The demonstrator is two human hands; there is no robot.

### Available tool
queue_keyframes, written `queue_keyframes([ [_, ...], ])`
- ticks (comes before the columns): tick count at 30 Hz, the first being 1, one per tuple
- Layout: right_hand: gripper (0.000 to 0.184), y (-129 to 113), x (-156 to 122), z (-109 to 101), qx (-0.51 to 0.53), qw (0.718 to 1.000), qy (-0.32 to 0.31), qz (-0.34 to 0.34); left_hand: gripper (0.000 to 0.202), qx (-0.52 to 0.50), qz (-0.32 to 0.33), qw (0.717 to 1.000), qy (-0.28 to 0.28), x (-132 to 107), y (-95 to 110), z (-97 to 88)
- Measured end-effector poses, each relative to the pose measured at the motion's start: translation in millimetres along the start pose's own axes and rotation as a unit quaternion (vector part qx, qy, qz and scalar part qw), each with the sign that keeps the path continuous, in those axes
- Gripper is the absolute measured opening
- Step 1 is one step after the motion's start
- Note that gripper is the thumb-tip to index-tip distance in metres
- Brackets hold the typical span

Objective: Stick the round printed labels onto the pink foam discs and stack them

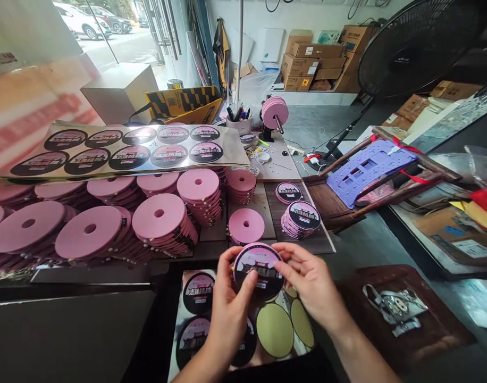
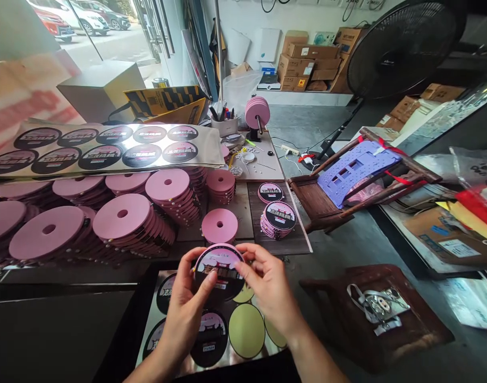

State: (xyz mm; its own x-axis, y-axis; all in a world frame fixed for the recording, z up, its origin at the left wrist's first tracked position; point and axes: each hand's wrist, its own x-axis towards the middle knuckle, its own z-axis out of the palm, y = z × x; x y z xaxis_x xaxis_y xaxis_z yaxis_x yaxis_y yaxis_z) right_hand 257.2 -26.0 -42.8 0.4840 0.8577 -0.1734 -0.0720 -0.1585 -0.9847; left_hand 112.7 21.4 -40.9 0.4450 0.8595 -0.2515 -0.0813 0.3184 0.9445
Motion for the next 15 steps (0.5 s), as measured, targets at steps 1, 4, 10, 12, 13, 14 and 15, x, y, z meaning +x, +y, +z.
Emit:
queue_keyframes([
  [1,0.028,-3,8,-12,-0.003,0.999,0.034,-0.01,0.044,-0.009,-0.008,1.0,-0.018,0,-1,4.1],
  [4,0.033,-9,44,-56,-0.023,0.98,0.193,-0.051,0.05,0.03,-0.01,0.993,-0.11,4,-7,6.6],
  [10,0.041,4,105,-101,-0.093,0.974,0.203,-0.041,0.033,0.379,0.103,0.898,-0.198,28,-42,-29.5],
  [12,0.042,11,111,-103,-0.108,0.973,0.202,-0.04,0.036,0.449,0.119,0.865,-0.192,35,-53,-42.0],
  [13,0.042,13,111,-104,-0.116,0.971,0.204,-0.039,0.038,0.479,0.123,0.849,-0.186,37,-57,-47.0],
  [14,0.04,13,110,-105,-0.122,0.97,0.208,-0.039,0.038,0.508,0.126,0.833,-0.179,39,-61,-51.2],
  [15,0.038,13,107,-105,-0.136,0.965,0.219,-0.045,0.039,0.533,0.126,0.819,-0.17,41,-65,-54.7],
])
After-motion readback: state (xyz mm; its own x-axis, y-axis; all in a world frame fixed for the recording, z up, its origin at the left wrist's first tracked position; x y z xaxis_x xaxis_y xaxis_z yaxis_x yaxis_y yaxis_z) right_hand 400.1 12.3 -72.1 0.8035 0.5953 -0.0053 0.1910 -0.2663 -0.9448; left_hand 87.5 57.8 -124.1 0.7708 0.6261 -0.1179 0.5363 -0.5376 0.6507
